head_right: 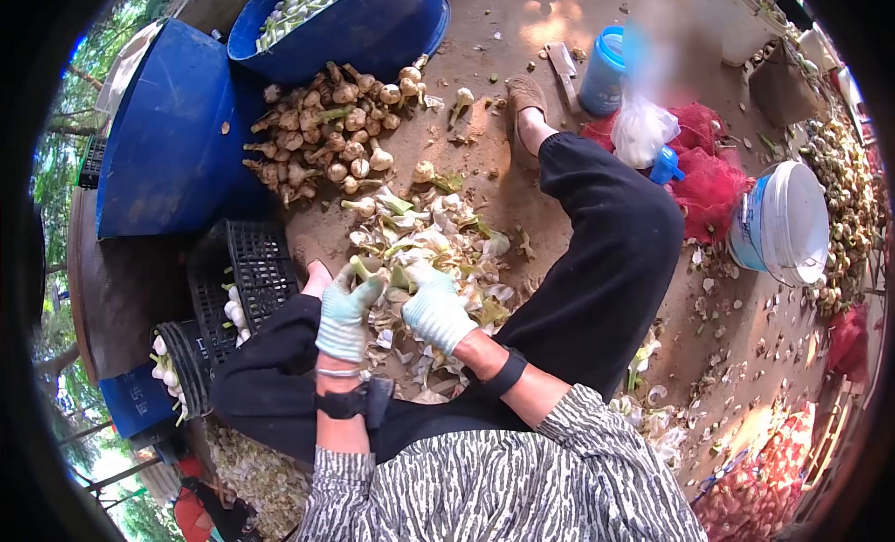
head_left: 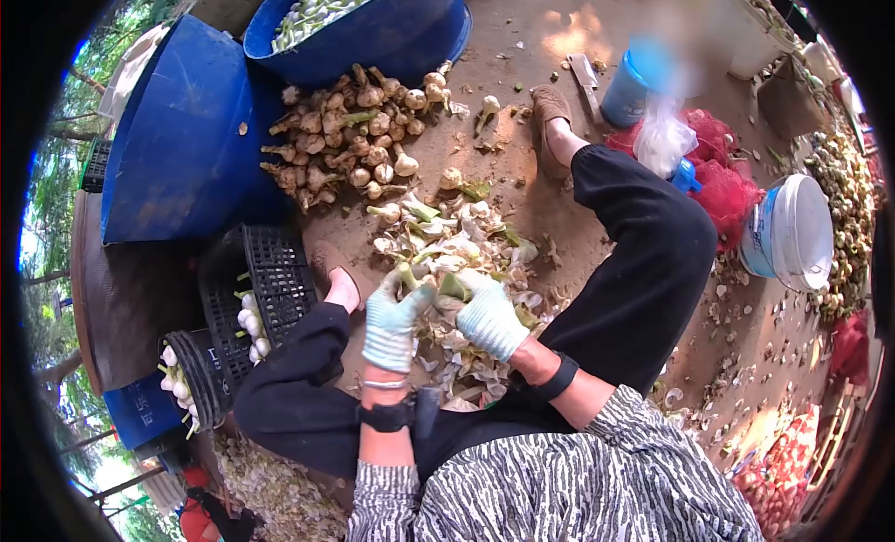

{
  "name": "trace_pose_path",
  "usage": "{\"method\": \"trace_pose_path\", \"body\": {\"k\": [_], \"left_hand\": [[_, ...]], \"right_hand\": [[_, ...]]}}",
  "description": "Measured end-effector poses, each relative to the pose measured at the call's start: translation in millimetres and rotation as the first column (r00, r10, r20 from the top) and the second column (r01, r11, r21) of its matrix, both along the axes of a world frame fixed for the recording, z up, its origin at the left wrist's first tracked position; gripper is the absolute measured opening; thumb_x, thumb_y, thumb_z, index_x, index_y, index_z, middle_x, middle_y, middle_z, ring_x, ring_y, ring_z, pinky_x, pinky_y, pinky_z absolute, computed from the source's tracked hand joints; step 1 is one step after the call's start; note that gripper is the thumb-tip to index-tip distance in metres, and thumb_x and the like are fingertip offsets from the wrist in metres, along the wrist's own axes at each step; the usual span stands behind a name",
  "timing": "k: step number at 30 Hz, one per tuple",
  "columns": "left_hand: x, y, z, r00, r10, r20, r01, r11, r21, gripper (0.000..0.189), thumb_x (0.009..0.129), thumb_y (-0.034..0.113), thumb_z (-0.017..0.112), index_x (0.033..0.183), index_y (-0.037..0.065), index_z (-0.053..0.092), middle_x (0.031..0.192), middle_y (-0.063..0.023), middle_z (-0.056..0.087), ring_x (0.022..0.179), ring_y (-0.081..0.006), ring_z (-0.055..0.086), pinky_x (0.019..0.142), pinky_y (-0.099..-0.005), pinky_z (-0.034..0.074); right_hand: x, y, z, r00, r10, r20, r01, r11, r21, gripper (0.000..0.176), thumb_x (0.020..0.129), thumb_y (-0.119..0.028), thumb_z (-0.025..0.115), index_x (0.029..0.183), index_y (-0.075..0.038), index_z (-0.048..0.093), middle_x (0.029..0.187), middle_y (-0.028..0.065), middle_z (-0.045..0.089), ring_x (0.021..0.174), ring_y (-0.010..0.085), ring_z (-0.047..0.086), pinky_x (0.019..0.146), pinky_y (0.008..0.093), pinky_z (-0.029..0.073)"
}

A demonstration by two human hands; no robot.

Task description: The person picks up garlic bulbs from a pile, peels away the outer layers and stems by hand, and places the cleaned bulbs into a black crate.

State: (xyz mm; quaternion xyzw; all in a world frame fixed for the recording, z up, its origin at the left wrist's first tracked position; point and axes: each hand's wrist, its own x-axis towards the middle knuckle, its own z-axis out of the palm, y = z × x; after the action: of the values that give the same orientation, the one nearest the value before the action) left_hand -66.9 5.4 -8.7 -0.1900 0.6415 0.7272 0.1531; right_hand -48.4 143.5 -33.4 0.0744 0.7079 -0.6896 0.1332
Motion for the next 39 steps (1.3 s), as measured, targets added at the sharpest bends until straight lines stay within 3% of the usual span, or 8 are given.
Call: {"method": "trace_pose_path", "body": {"k": [6,15,18,20,27,31,33,39], "left_hand": [[-15,-25,-38,0.901,0.335,0.277,-0.434,0.698,0.57,0.029,0.079,0.03,0.064,0.088,0.004,0.057,0.08,-0.0069,0.061,0.077,-0.0221,0.059,0.069,-0.0361,0.05],[-48,-86,-31,0.877,0.422,0.229,-0.478,0.728,0.491,0.041,0.075,0.04,0.064,0.101,0.008,0.059,0.098,-0.0112,0.062,0.088,-0.0283,0.058,0.069,-0.0392,0.047],[-53,-79,-39,0.775,0.478,0.413,-0.632,0.583,0.51,0.042,0.074,0.038,0.066,0.102,0.008,0.058,0.097,-0.0121,0.062,0.087,-0.0288,0.058,0.067,-0.0388,0.048],[-60,-71,-41,0.728,0.471,0.498,-0.685,0.498,0.532,0.042,0.072,0.036,0.068,0.1,0.007,0.058,0.092,-0.0124,0.061,0.084,-0.0279,0.057,0.066,-0.0373,0.048],[-255,-79,104,0.9,0.204,-0.385,0.102,0.761,0.641,0.061,0.084,0.044,0.051,0.119,-0.004,0.036,0.119,-0.0227,0.044,0.111,-0.0324,0.046,0.092,-0.0446,0.044],[-342,-38,122,0.865,-0.016,-0.501,0.135,0.97,0.201,0.014,0.077,0.015,0.061,0.084,0.003,0.059,0.082,-0.0095,0.063,0.08,-0.0206,0.06,0.077,-0.0313,0.05],[-357,-25,32,0.411,-0.771,-0.486,-0.02,0.526,-0.85,0.013,0.078,0.012,0.059,0.089,0.005,0.062,0.095,-0.0083,0.063,0.072,-0.0169,0.059,0.064,-0.0263,0.049],[-238,41,-165,0.43,-0.779,0.457,0.559,-0.168,-0.812,0.065,0.063,0.016,0.064,0.125,0.02,0.046,0.13,-0.0187,0.036,0.114,-0.0353,0.043,0.092,-0.0394,0.041]], "right_hand": [[-10,18,2,0.912,0.073,0.405,0.115,0.9,-0.421,0.022,0.075,-0.012,0.06,0.092,0.002,0.059,0.076,0.0083,0.062,0.067,0.015,0.059,0.063,0.0278,0.047],[-14,60,49,0.939,0.279,0.199,-0.085,0.753,-0.652,0.015,0.071,-0.008,0.066,0.08,0.001,0.058,0.075,0.0033,0.058,0.07,0.0068,0.056,0.059,0.0232,0.046],[-13,31,-16,0.794,0.577,-0.192,-0.486,0.792,0.37,0.022,0.068,-0.005,0.057,0.09,-0.002,0.059,0.078,0.0148,0.06,0.074,0.0293,0.06,0.067,0.0365,0.048],[-3,16,-27,0.728,0.652,0.212,-0.626,0.505,0.594,0.029,0.069,-0.007,0.052,0.098,-0.005,0.057,0.086,0.0195,0.059,0.081,0.0383,0.057,0.071,0.0416,0.047],[-51,-1,-57,0.987,0.154,0.054,-0.152,0.747,0.648,0.028,0.073,-0.014,0.055,0.099,-0.006,0.054,0.103,0.0186,0.052,0.089,0.0365,0.055,0.076,0.0437,0.046],[-84,-3,-83,0.996,0.089,0.03,-0.091,0.847,0.524,0.023,0.072,-0.014,0.056,0.092,-0.003,0.057,0.091,0.0196,0.056,0.087,0.0359,0.055,0.076,0.0414,0.045],[-85,1,-78,0.999,-0.034,-0.041,0.046,0.933,0.356,0.025,0.073,-0.013,0.056,0.095,-0.001,0.058,0.091,0.0205,0.057,0.087,0.0345,0.056,0.075,0.0397,0.045],[-87,20,-72,0.942,-0.282,0.184,0.262,0.957,0.126,0.021,0.078,-0.014,0.058,0.093,0.001,0.059,0.083,0.0163,0.061,0.075,0.0213,0.06,0.069,0.0301,0.046]]}}
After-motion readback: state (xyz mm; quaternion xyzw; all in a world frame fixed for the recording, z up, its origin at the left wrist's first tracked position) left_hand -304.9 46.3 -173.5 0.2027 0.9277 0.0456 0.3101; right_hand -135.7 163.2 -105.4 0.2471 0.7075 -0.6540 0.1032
